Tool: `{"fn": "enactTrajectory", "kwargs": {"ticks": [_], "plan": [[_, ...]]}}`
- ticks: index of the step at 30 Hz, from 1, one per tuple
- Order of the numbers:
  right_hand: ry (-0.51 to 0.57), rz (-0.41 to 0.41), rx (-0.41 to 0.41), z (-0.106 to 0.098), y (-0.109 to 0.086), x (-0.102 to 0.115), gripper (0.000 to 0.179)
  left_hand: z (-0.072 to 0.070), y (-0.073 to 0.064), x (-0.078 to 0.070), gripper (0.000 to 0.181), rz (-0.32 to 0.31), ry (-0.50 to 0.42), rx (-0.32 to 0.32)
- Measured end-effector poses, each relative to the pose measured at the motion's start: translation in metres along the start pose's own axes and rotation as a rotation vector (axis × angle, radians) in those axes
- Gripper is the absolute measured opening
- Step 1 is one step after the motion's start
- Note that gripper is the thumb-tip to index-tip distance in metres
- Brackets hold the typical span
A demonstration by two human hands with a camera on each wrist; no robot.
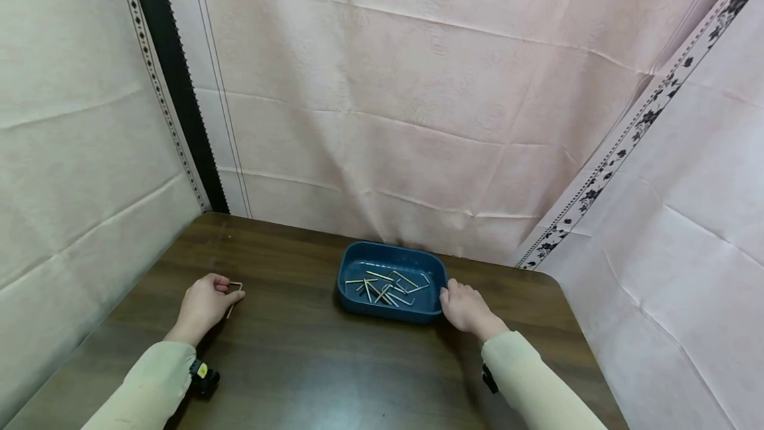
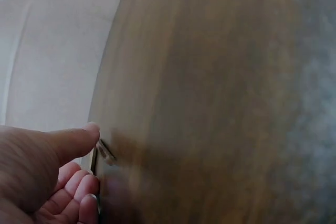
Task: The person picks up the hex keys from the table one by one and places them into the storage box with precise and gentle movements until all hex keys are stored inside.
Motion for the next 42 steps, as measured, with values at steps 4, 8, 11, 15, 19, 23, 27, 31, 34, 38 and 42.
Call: {"fn": "enactTrajectory", "kwargs": {"ticks": [4, 8, 11, 15, 19, 23, 27, 31, 34, 38, 42], "plan": [[0.008, 0.002, -0.004, 0.0, 0.0, -0.001, 0.03, 0.002, 0.001, 0.001, 0.045, -0.019, 0.023, 0.021], [0.01, 0.006, -0.009, 0.001, 0.0, -0.001, 0.029, 0.001, 0.002, -0.001, 0.04, -0.034, 0.053, 0.041], [0.01, 0.008, -0.009, 0.002, 0.002, -0.002, 0.03, -0.001, 0.003, -0.002, 0.033, -0.041, 0.087, 0.053], [0.007, 0.008, -0.007, 0.002, 0.003, -0.002, 0.03, -0.003, 0.004, -0.005, 0.022, -0.03, 0.116, 0.057], [0.006, 0.01, -0.016, 0.001, 0.003, -0.003, 0.03, -0.003, 0.007, -0.01, 0.015, 0.016, 0.124, 0.059], [0.009, 0.01, -0.016, 0.001, 0.003, -0.003, 0.031, 0.0, 0.008, -0.009, 0.011, 0.033, 0.115, 0.074], [0.017, 0.005, -0.008, 0.002, 0.002, -0.003, 0.032, 0.005, 0.007, -0.005, 0.011, 0.027, 0.103, 0.102], [0.018, 0.002, -0.008, 0.001, 0.001, -0.003, 0.032, 0.007, 0.008, -0.004, 0.013, 0.032, 0.086, 0.117], [0.014, 0.001, -0.006, 0.001, 0.001, -0.003, 0.031, 0.007, 0.01, -0.006, 0.016, 0.036, 0.06, 0.11], [0.016, 0.004, 0.001, 0.0, 0.0, -0.002, 0.033, 0.009, 0.012, -0.008, 0.017, 0.039, 0.017, 0.097], [0.013, 0.009, 0.009, 0.0, 0.0, -0.002, 0.034, 0.013, 0.013, -0.01, 0.017, 0.052, -0.026, 0.095]]}}
Point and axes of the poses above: each hand's wrist, its own y-axis towards the middle knuckle, its own z-axis out of the palm, x = y × z, the point moved 7 cm from there along y, towards the middle knuckle, and after that the axes turned 14 degrees about z, right-handed, at the moved point
